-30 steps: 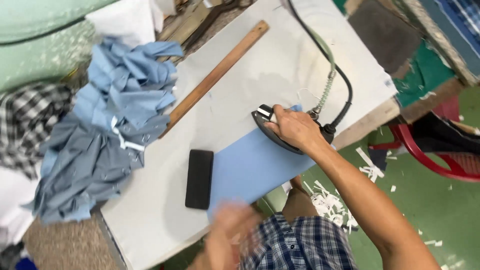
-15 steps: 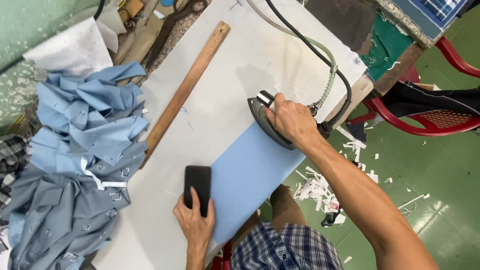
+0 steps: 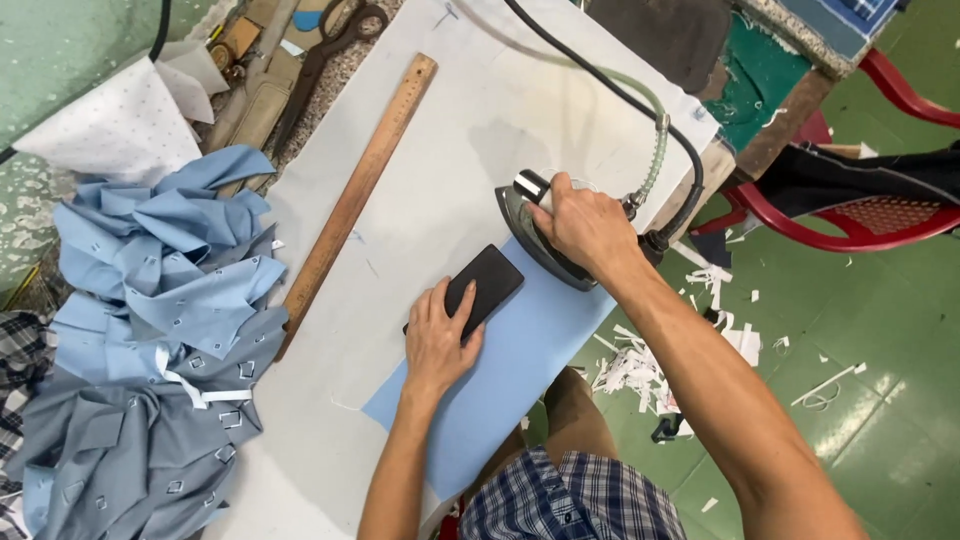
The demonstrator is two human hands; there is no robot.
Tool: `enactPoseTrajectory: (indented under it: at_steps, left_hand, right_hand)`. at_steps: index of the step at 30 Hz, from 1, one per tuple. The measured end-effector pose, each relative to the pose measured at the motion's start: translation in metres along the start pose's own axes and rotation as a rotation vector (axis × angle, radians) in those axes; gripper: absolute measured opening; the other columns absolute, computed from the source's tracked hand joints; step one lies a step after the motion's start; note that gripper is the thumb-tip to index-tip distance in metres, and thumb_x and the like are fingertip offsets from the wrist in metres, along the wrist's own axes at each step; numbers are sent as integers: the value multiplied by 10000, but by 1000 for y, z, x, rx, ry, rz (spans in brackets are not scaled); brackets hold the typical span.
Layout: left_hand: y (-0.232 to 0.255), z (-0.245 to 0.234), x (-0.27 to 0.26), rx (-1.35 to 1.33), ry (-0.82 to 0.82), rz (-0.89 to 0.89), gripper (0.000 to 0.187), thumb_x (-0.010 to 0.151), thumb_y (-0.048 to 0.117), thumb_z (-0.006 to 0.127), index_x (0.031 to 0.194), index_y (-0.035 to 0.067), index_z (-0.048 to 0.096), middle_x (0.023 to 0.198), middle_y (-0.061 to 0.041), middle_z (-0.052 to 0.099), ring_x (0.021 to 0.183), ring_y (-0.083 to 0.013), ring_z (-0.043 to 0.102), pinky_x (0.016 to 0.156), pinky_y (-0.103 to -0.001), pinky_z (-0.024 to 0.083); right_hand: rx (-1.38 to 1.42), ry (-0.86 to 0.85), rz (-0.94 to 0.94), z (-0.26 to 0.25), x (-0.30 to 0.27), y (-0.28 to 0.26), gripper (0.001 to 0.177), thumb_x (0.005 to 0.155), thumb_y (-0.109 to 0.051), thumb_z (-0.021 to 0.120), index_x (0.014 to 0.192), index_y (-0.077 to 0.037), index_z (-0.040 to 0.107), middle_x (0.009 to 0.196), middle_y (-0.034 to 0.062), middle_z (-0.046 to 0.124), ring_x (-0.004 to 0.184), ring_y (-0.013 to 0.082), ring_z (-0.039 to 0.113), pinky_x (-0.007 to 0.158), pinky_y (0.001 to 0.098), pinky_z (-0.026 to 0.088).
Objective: The person aligns a light blue patterned fabric on a white board, uses a blue chalk-like tool to mark along the edge, and then irons the fabric with a steam iron. The person handles the fabric and iron directly by hand.
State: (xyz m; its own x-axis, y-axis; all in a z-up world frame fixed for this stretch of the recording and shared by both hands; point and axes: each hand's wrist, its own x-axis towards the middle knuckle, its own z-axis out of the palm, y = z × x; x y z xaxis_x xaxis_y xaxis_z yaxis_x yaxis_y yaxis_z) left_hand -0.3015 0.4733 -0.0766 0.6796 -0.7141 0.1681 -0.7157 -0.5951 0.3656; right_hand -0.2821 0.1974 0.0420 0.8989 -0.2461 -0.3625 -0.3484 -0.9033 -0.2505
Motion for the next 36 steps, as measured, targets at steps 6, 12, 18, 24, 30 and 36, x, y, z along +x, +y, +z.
enactPoseTrajectory:
  at_steps: [6,12,18,24,30,36]
  left_hand:
    - [0,5,2,-26,80,-65,633,878,480,753,1434,219,598,1330,-164,559,1218,-310,532,1022,-446,437]
    - [-1,7,0,-36,117,-84,627,873,510,751,1410,212,626,1343,-149,587,1239,-301,544,1020,-438,448]
    - [-2,8,0,-63,115,-95,619,873,507,747,1406,214,631,1341,-149,588,1246,-311,548,1017,-447,451]
    - [0,4,0,-89,109,-120,604,871,506,752,1385,206,646,1329,-155,597,1245,-319,554,1010,-448,446]
    - [-1,2,2,-89,129,-128,640,841,510,787,1394,219,644,1332,-151,598,1251,-313,554,1031,-446,439]
    - [4,12,2,14,159,-195,693,764,496,839,1391,282,636,1353,-120,599,1274,-309,542,1060,-466,424]
  right_hand:
    - [-22,14,-3,0,7,3,425,1059,-424,476,1067,-8,561,817,279,710,838,461,758,742,552,615]
    - [-30,53,-20,-1,7,2,413,1057,-420,497,1058,-12,560,802,274,710,816,449,762,728,538,617]
    - [-17,52,-21,-3,4,0,416,1048,-424,493,1064,-11,549,831,284,718,839,463,758,754,555,609]
    - [2,44,-41,-8,1,0,423,1051,-421,480,1039,-4,548,841,300,723,836,474,756,754,566,603]
    - [-16,-28,-80,-19,7,0,456,1061,-467,440,1050,-23,541,883,283,729,878,473,755,787,575,596]
    - [-112,-129,-273,-34,36,5,462,1053,-473,426,1065,-27,548,888,280,734,888,473,756,800,583,596]
